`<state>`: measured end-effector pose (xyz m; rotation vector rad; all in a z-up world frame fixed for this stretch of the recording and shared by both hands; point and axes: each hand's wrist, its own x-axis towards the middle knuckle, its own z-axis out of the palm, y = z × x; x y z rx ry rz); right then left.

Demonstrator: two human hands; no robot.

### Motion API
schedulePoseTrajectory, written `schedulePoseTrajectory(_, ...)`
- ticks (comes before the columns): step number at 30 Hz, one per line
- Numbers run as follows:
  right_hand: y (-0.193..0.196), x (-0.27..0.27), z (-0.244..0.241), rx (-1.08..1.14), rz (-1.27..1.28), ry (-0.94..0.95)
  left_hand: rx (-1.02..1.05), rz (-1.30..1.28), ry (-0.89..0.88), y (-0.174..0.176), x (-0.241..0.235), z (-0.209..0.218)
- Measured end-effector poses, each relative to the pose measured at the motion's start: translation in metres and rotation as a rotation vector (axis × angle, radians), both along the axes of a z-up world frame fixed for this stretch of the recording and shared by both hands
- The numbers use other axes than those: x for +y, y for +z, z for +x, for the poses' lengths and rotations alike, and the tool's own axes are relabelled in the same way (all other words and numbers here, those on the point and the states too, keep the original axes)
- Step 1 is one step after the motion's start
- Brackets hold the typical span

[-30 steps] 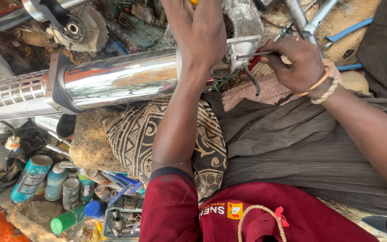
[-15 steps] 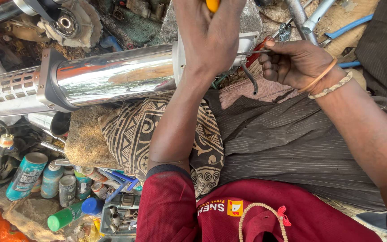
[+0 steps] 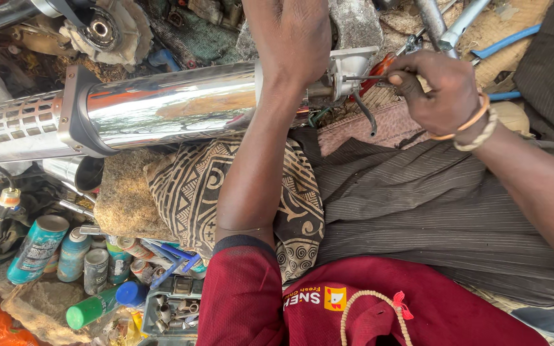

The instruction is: The person uses pliers and a socket wrench to adjust and tighten bolts on a motorcycle exhaust pipe. They repeatedly reposition the tools and hands to access different fasteners on the chrome exhaust component.

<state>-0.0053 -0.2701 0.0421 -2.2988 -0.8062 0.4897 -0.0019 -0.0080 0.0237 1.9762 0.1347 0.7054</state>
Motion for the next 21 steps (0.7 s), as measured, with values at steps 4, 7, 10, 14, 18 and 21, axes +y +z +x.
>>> schedulePoseTrajectory(4, 0.0, -0.011, 0.021, 1.229, 0.379, -0.289, -0.022, 0.074, -0.046, -0.003, 0.002, -0.002)
schedulePoseTrajectory(7, -0.009, -0.014, 0.026, 1.572, 0.403, -0.335, -0.072, 0.219, -0.041, 0.007, 0.003, 0.0)
schedulePoseTrajectory(10, -0.016, -0.015, 0.03, 1.64, 0.54, -0.432, -0.04, 0.205, -0.088, 0.024, 0.003, 0.004)
schedulePoseTrajectory(14, -0.012, -0.016, 0.032, 1.615, 0.486, -0.518, -0.006, -0.305, -0.175, 0.046, -0.003, 0.001)
schedulePoseTrajectory(18, -0.004, -0.01, 0.027, 1.466, 0.277, -0.463, -0.163, 0.27, -0.115, 0.049, 0.0, 0.0)
schedulePoseTrajectory(21, -0.004, 0.003, 0.023, 0.586, 0.022, -0.079, -0.022, 0.147, -0.131, 0.044, 0.001, 0.004)
